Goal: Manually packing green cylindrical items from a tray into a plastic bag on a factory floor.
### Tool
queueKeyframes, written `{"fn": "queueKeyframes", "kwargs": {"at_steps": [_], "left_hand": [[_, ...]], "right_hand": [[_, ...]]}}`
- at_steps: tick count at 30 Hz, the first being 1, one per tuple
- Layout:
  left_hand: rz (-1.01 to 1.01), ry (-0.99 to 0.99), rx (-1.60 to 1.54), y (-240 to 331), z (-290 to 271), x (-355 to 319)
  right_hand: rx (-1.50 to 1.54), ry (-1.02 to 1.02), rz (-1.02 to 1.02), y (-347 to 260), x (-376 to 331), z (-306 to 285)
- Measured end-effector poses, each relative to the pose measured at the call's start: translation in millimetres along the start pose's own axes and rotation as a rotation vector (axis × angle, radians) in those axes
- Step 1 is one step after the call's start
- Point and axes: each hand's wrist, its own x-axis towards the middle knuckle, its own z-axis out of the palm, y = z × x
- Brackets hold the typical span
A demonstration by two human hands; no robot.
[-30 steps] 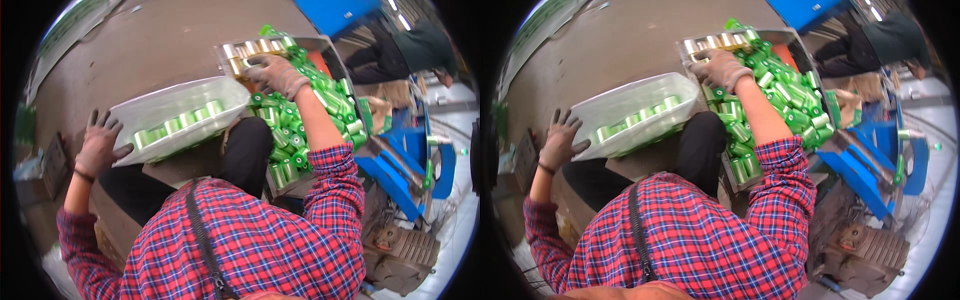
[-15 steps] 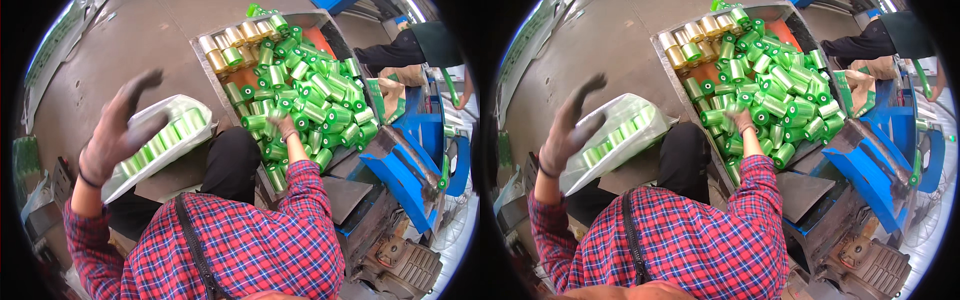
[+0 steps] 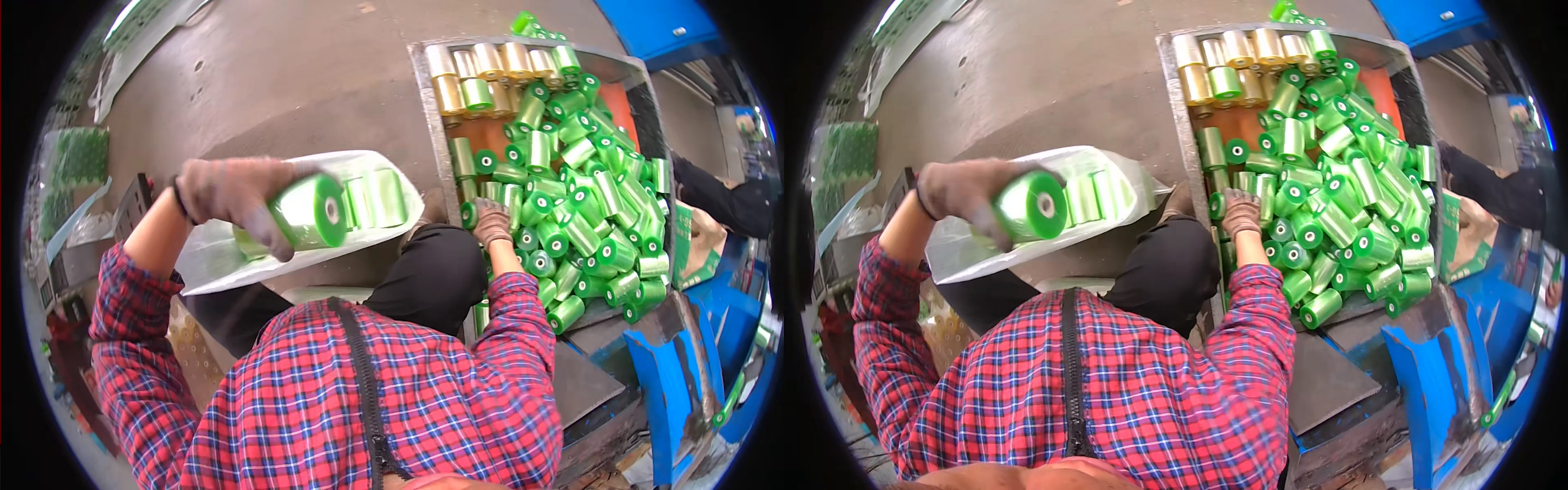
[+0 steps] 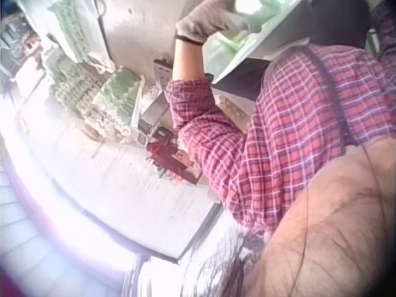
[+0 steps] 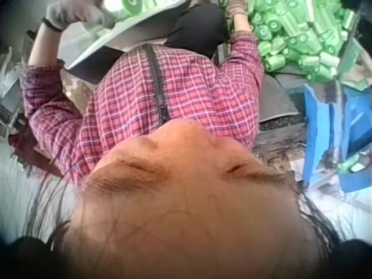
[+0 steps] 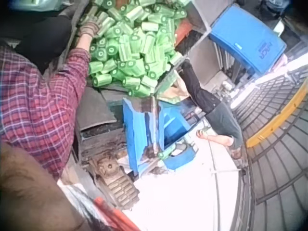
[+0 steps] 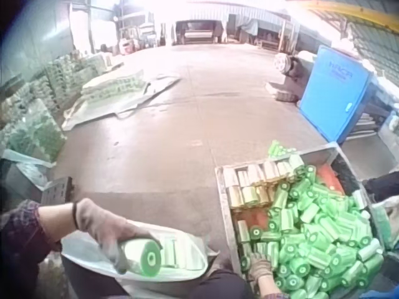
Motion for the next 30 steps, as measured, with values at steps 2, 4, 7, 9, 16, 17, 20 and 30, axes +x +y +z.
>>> {"fn": "queueKeyframes", "kwargs": {"at_steps": [2,4,7,9,16,17,20,30], "left_hand": [[-0.268,0.139,0.429,-71.2,20.4,1.6],[-0.552,0.226,0.346,-130.4,40.1,24.3],[-0.608,0.558,-0.127,-168.5,66.3,71.9],[-0.515,0.750,-0.342,-164.4,86.7,104.6],[-0.104,0.224,-0.228,-150.2,83.7,33.8],[-0.053,0.225,-0.017,-135.7,96.0,-2.0],[-0.168,0.120,0.765,-91.9,128.7,-67.2],[0.268,0.649,0.605,-119.8,152.0,-86.0]], "right_hand": [[0.476,0.100,0.063,-4.7,-10.0,-12.7],[1.037,0.122,0.349,-25.9,-42.2,-59.1],[1.923,0.321,0.256,-12.1,-80.7,-62.4],[2.168,0.410,0.189,-30.3,-127.3,-109.9],[2.245,-0.432,-0.643,-122.6,-177.3,-234.2],[2.112,-0.462,-0.512,-149.5,-177.3,-245.5],[1.527,-0.476,-0.242,-245.6,-147.0,-261.5],[0.539,-0.232,-0.196,-378.8,-38.5,-122.1]]}}
